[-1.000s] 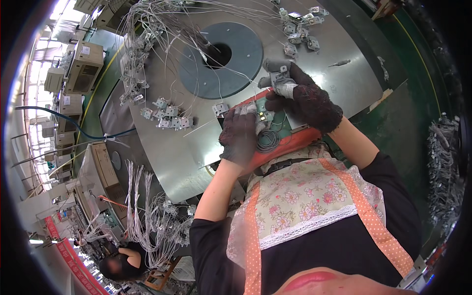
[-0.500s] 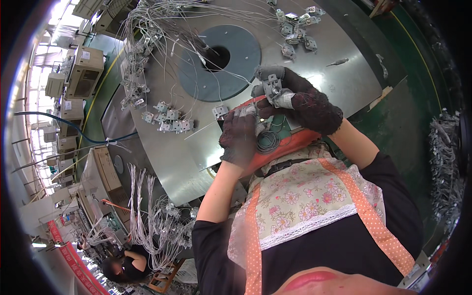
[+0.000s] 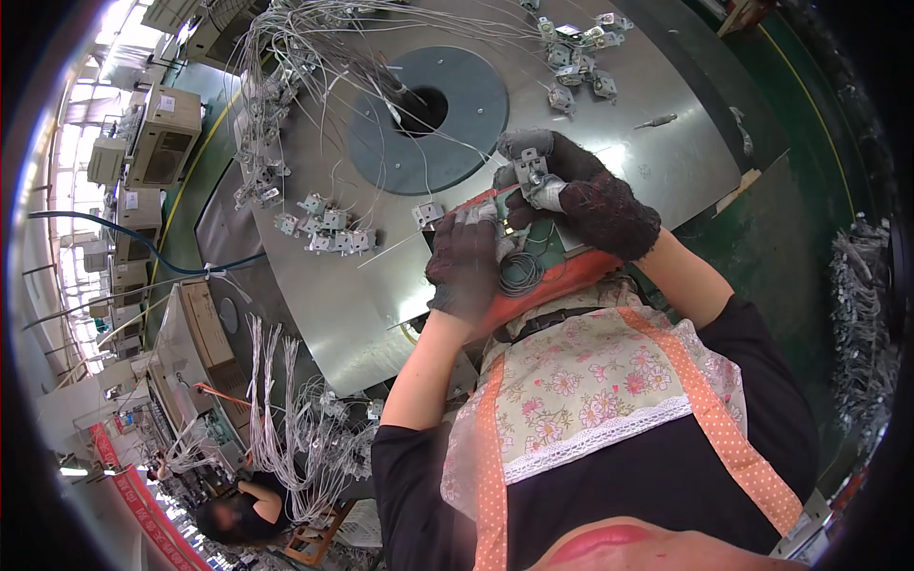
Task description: The person picks up a metal component, places it onto a machine, and presses it down. They then remove the component, pick up a wire from a bundle, and insert it into the component before setting the assembly aside.
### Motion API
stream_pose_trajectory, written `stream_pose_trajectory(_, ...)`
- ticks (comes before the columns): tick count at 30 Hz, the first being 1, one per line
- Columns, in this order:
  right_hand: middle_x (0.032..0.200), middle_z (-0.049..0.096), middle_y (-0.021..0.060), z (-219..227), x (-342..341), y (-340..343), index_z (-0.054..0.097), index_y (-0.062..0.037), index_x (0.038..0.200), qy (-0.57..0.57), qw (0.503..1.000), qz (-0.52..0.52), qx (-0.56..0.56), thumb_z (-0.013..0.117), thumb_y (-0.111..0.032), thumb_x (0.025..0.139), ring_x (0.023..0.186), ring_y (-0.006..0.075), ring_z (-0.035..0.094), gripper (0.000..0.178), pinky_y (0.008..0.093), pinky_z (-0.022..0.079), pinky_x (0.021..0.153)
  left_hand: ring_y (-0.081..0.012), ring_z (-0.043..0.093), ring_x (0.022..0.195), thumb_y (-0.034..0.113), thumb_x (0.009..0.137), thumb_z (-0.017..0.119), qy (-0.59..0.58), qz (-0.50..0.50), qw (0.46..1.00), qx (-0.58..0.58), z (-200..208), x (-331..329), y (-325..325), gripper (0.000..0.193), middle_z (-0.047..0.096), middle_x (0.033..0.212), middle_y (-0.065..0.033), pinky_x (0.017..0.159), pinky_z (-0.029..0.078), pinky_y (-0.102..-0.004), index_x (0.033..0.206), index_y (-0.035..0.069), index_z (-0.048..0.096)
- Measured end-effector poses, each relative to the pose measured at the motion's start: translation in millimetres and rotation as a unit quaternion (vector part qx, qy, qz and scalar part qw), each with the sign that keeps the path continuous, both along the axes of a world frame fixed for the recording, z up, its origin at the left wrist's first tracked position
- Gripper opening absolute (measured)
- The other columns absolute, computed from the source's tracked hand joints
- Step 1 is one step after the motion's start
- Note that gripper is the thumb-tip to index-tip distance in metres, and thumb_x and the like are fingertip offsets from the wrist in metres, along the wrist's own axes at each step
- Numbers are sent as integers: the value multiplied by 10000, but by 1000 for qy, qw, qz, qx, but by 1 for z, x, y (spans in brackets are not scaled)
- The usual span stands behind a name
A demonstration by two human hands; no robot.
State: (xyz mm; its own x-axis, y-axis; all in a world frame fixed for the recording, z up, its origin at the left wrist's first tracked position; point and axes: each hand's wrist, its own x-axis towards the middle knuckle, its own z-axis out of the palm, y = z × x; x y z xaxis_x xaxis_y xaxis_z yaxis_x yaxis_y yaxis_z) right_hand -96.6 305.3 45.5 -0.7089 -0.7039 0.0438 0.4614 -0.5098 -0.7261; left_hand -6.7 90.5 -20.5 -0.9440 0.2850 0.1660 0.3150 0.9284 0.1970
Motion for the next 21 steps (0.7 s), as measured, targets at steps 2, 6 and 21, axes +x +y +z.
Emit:
stream_pose_trajectory(2, 1288, 609, 126, 3, 0, -1, 419, -62, 1507, -17, 1000, -1, 4, 674, -117, 929, 1127, 231, 657, 634, 410, 570, 985, -375, 571, 1276, 153, 913, 564, 7, 9, 1000, -1, 0, 1, 0, 470, 626, 1277, -226, 1167, 350, -522, 1346, -30, 546)
stream_pose_trajectory(6, 1343, 604, 166, 4, 1, 1, 406, -63, 1517, 7, 1000, -8, 8, 662, -105, 935, 1154, 268, 665, 638, 428, 569, 997, -371, 581, 1262, 175, 912, 585, -23, 23, 999, 5, 13, -2, 6, 445, 647, 1241, -224, 1167, 353, -514, 1309, -26, 572)
stream_pose_trajectory(21, 1121, 690, 94, 5, -6, 4, 584, -34, 1282, 261, 941, -6, 214, 781, -134, 843, 947, 211, 694, 491, 359, 581, 800, -382, 679, 1084, 365, 807, 773, -210, 140, 935, 249, 49, -67, -27, 412, 699, 1203, -100, 941, 536, -460, 1169, 181, 704)
